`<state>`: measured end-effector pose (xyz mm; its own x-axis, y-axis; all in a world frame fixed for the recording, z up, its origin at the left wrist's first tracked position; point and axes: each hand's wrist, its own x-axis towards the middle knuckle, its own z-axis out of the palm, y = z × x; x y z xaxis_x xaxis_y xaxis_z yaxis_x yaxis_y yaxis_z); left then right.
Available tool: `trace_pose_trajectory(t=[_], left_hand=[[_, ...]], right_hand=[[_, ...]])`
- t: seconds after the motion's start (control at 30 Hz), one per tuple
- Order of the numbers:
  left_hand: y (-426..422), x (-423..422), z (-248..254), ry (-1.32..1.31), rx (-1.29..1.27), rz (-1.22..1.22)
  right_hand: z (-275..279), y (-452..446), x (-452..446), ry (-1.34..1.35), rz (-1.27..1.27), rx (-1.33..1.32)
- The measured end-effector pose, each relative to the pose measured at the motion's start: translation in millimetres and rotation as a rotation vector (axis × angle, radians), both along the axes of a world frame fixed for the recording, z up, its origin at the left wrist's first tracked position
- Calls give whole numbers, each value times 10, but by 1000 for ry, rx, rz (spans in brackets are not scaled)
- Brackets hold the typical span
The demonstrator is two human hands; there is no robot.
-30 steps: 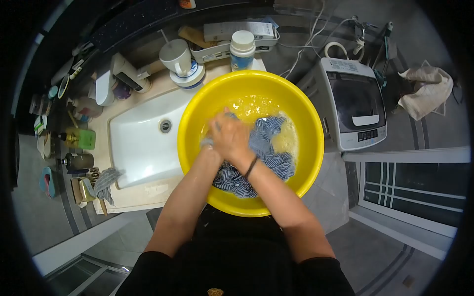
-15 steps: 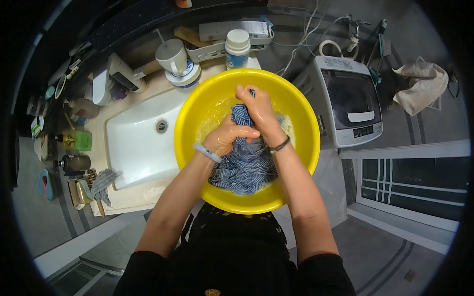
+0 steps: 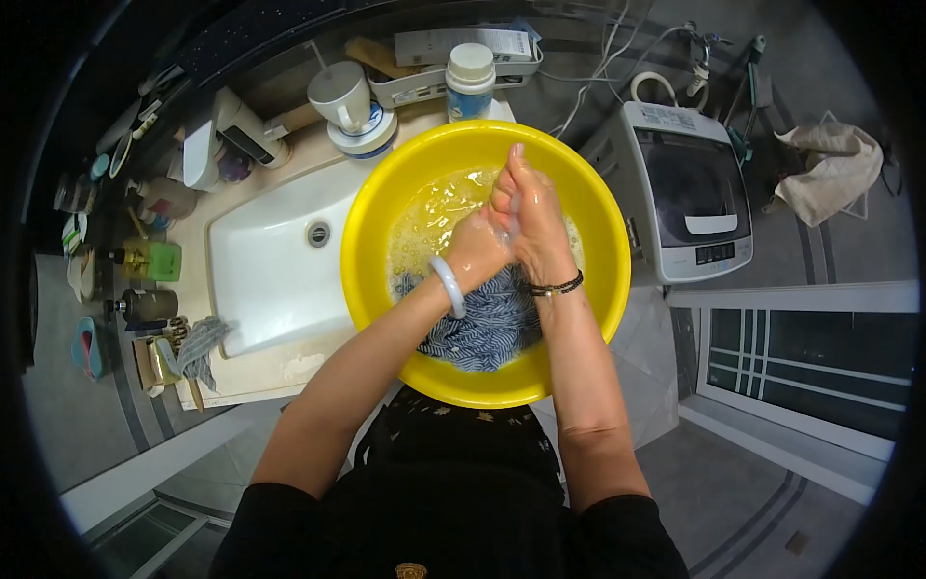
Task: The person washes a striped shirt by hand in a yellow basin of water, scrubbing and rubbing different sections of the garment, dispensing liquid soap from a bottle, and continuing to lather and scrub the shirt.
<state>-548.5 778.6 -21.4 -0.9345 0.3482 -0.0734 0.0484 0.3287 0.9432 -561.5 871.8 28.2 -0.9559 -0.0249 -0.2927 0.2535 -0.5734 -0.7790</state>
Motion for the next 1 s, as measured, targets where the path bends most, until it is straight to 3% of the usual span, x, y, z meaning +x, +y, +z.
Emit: trace_pose_trajectory(t=[0.03,0.07,0.13,0.3,0.37,0.47,0.53,0.6,0.67,0.77,0.9,0.97,1.0], left_hand=[[41,8,-35,365,-152,69],[97,38,-71,103,-157,152],[100,71,25,83,-107,171],[92,85,-112,34,-79,207],[67,46,-187,159,-166,190],[-263,-26,131,402,-229,96],[-649,-118,553,-78,-87,55],[-1043,-223,649,-555,451,111],[-1433,-273,710,-567,724,171],[-1923,-362,676,-521,767,129],[-2075,-233,802,-398,510,242],[-2102,-218,728,226,78,204],[-2052,-125,916,252,-44,236]], right_hand=[[11,-19,2,-40,-81,-11],[-21,-41,-20,-41,-80,-10],[-84,-105,-73,-56,-292,127],[-62,-155,-23,-99,-281,242],[-48,-131,-47,-74,-258,248],[-1,-23,-91,-11,-204,107],[-85,123,-110,207,-307,353],[-18,325,13,150,-196,396],[106,451,173,87,-79,458],[202,716,356,28,80,325],[315,814,555,82,107,429],[351,838,596,108,115,486],[340,860,611,95,153,682]])
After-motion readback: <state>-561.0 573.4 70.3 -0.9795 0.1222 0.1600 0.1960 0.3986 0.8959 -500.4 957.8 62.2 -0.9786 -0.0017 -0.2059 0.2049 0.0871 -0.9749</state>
